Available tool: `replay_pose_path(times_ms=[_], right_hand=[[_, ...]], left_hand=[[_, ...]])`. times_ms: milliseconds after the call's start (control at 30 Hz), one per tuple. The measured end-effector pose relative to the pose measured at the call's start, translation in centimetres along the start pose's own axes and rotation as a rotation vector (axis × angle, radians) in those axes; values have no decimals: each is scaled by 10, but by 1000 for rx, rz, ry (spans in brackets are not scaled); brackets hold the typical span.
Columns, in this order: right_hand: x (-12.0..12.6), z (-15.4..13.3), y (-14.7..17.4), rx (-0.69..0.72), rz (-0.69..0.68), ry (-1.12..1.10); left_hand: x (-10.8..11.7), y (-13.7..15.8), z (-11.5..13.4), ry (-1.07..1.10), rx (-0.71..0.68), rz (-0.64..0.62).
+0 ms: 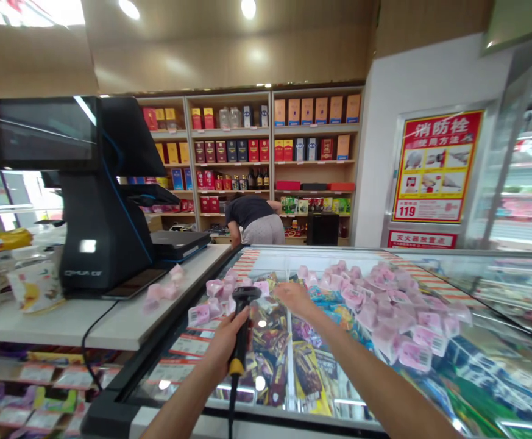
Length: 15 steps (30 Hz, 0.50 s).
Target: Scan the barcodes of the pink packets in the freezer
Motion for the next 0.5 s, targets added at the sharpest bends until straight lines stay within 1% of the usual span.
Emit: replay_pose_path(times_ms=[67, 100, 133, 200, 233, 300, 367, 400, 433, 500], right_hand=[[8, 10, -23, 82, 59, 330], [10, 16, -35, 112, 77, 453], [10, 22, -46, 144, 82, 549], [5, 36, -68, 208, 70, 677], [3, 45, -79, 216, 57, 721], [-2, 67, -96, 173, -1, 774], [-5, 90, -106, 117, -85, 782], [-5, 98, -107, 114, -126, 771], [-4, 105, -107, 131, -157, 756], [0, 113, -99, 213, -207, 729]], left_hand=[[22, 1, 12, -1, -36, 57], [31, 1, 17, -13, -43, 98], [39, 1, 21, -16, -47, 134], [48, -2, 26, -55, -42, 160], [50, -4, 28, -77, -40, 172], [54, -9, 33, -128, -39, 196], [56, -14, 39, -186, -22, 194], [58, -16, 43, -213, -10, 183], [60, -16, 48, -235, -2, 175], [66, -14, 61, -266, -8, 184]])
Point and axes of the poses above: each hand's wrist, its own y-axis away from the middle knuckle, its own x-axis out of the back of the hand, z = x × y, the point moved 6 cm from there along -y, towards the middle knuckle, and after that the axes turned 12 degrees about z, right-handed, at the moved point
